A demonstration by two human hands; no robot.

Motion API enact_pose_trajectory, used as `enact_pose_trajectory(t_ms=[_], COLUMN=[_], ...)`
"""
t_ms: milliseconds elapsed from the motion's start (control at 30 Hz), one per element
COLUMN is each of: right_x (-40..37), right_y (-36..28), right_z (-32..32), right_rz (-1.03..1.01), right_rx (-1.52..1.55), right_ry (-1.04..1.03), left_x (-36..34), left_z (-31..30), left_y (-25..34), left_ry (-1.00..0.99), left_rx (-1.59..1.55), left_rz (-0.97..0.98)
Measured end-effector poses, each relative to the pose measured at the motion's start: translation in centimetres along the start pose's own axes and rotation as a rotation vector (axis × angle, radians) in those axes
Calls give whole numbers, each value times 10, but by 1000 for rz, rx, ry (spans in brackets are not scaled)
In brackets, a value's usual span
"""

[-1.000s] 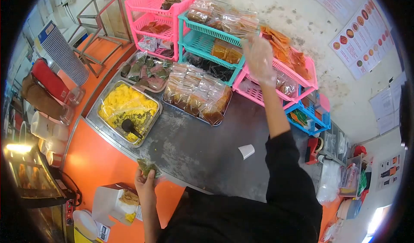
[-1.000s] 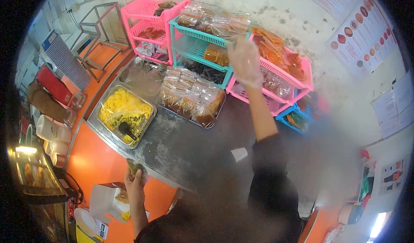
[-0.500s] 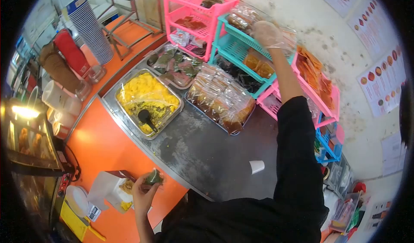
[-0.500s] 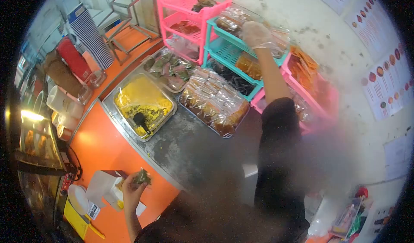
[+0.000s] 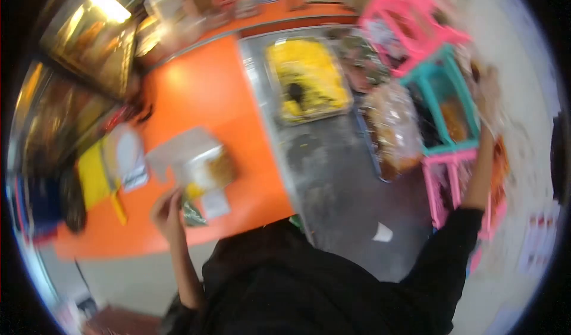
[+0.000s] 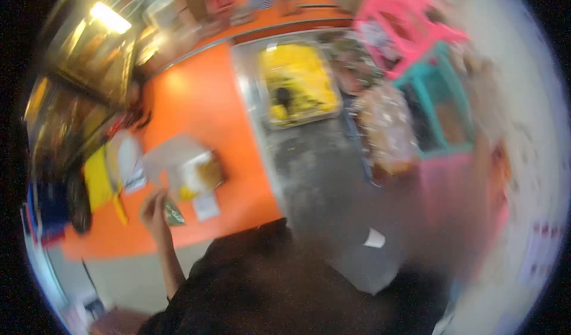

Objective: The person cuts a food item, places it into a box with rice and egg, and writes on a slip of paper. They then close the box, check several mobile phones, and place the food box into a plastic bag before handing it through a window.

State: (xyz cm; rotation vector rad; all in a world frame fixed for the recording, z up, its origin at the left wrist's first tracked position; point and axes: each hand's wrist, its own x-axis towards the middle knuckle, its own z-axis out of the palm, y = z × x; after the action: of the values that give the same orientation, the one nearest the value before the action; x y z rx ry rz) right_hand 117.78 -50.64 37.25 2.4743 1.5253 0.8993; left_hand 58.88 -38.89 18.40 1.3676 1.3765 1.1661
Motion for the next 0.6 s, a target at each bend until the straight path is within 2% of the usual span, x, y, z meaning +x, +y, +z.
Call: enact_pose_trajectory(t_ms=[33, 67, 100, 133, 167, 233, 267, 333, 367, 400, 433, 467, 533, 600], right_x=[-4, -12, -20, -30, -49, -87, -101, -121, -121, -116, -114, -113, -111, -109], right_y=[-50, -65, -80, -100, -141, -227, -264, -337, -365, -392, -411, -430, -487, -533], right_z=[-24, -2, 21, 26, 31, 37, 34, -1, 3, 9, 5, 0, 1, 12], right_rz=[-6, -77, -148, -134, -125, 109, 192, 509, 423, 339, 250, 161, 56, -159], right_rx=[192, 346, 500, 431, 733, 1601, 1918, 2132, 2184, 2235, 2136, 2035, 2038, 2037], right_ry=[32, 34, 24, -183, -380, -841, -956, -801, -804, -804, -711, -617, -356, -184], left_x=[-2, 6, 9, 13, 18, 31, 39, 66, 77, 81, 82, 81, 77, 66], left_z=[-2, -11, -10, -10, -9, -2, 3, 16, 21, 23, 24, 25, 27, 19], left_y=[18, -1, -4, -11, -8, -29, -40, -76, -97, -111, -119, -122, -127, -118], left_ry=[-75, -42, 23, 26, -8, 90, 86, 17, -46, -180, -312, -307, -323, -294], left_rx=[355, 580, 511, 560, 660, 742, 725, 611, 513, 593, 664, 665, 509, 453], left_rz=[163, 268, 146, 143, 217, 408, 444, 556, 633, 565, 495, 478, 567, 466])
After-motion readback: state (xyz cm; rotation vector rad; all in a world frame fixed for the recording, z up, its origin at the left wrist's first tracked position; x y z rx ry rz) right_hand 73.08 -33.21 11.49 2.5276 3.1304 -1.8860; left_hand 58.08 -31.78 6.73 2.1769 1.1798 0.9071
